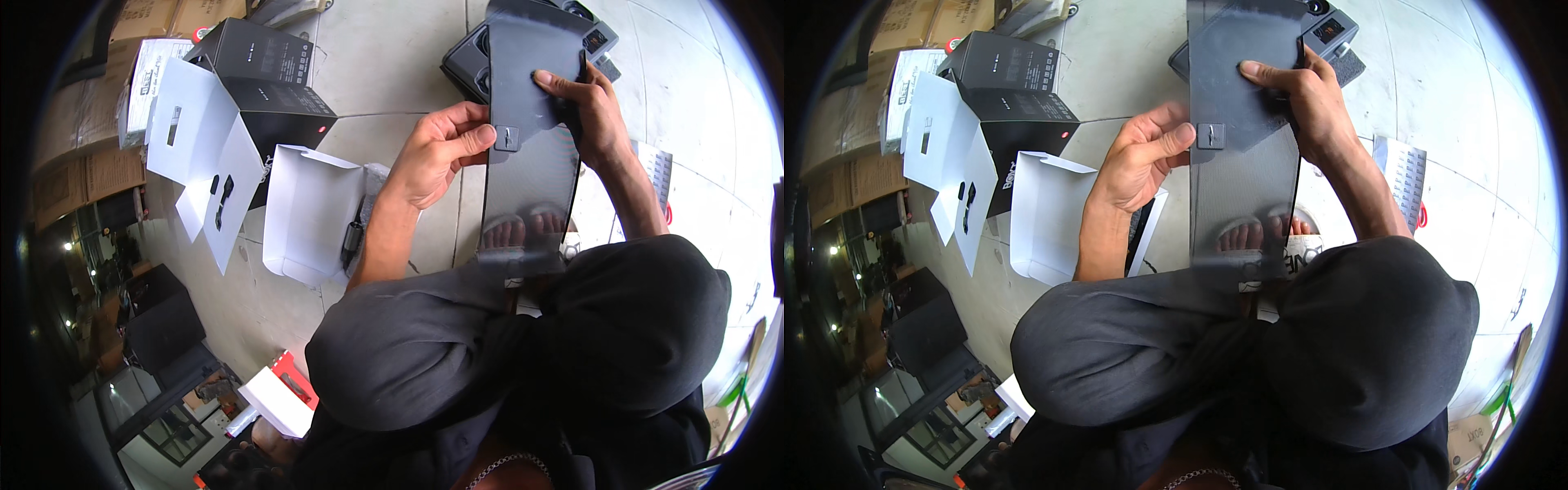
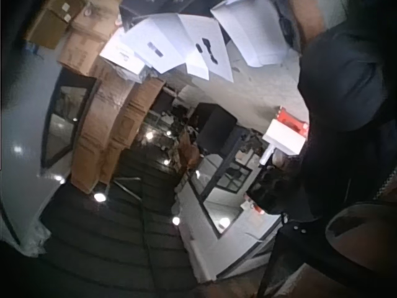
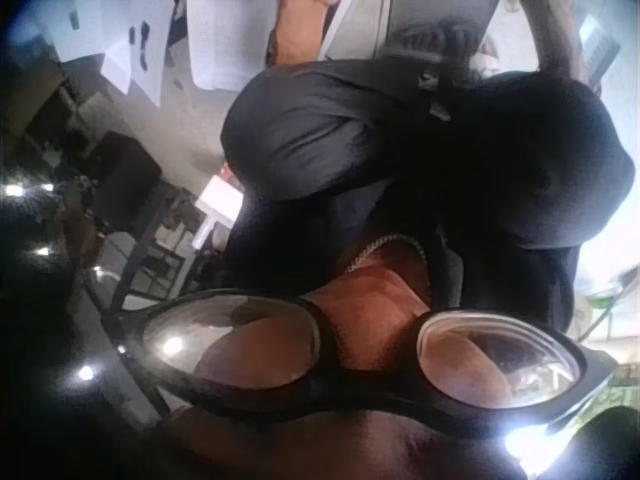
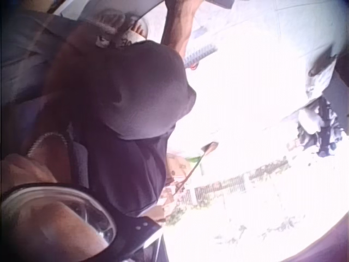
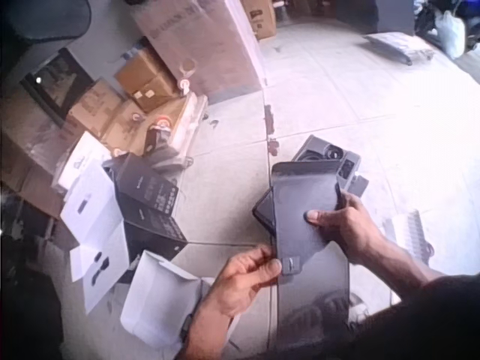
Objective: The person sits on the floor and assembles a portable speaker. They attach a front grille, apply adhesive tape to the edges, and secure a back cover onto the speaker unit.
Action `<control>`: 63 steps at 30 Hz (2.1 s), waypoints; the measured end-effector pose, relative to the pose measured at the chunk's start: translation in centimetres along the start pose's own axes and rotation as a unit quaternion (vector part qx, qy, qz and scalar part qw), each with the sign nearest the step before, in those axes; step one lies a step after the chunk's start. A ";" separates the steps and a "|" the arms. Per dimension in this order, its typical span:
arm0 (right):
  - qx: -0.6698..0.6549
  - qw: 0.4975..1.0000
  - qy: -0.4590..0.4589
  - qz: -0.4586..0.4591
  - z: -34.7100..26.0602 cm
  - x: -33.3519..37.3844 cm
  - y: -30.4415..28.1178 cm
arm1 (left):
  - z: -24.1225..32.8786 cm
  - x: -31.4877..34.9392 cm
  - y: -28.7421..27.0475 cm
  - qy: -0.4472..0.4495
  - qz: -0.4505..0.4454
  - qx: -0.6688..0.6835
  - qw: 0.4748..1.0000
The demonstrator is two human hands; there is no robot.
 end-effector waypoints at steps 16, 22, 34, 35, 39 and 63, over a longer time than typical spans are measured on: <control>0.027 0.998 -0.032 -0.053 -0.7 -1.0 0.3 | 0.4 7.0 -6.5 0.117 0.056 0.125 0.984; 0.038 0.999 -0.014 -0.036 0.3 -1.0 -1.5 | -0.5 16.0 -10.6 -0.044 0.411 -0.475 0.777; 0.009 0.994 0.013 -0.108 3.1 -5.5 -3.7 | -7.0 18.6 -9.6 -0.105 0.369 -0.673 0.632; 0.001 0.994 0.008 -0.112 2.9 -5.8 -4.5 | -7.8 17.9 -9.7 -0.110 0.364 -0.671 0.637; -0.002 0.997 -0.003 -0.076 1.6 -8.0 -8.2 | -8.6 17.1 -10.5 -0.148 0.364 -0.651 0.650; -0.169 0.584 0.140 -0.782 -56.0 44.5 62.3 | 4.8 66.6 34.4 -0.331 0.662 -0.034 0.672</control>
Point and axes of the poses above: each hand's wrist, its own x-axis away from the middle knuckle, its own y-axis out of the palm, z = x × y, the point moved 1 cm from there along -x, towards the middle knuckle, and after that the axes turned 2 degrees about x, right-handed, at the moved point
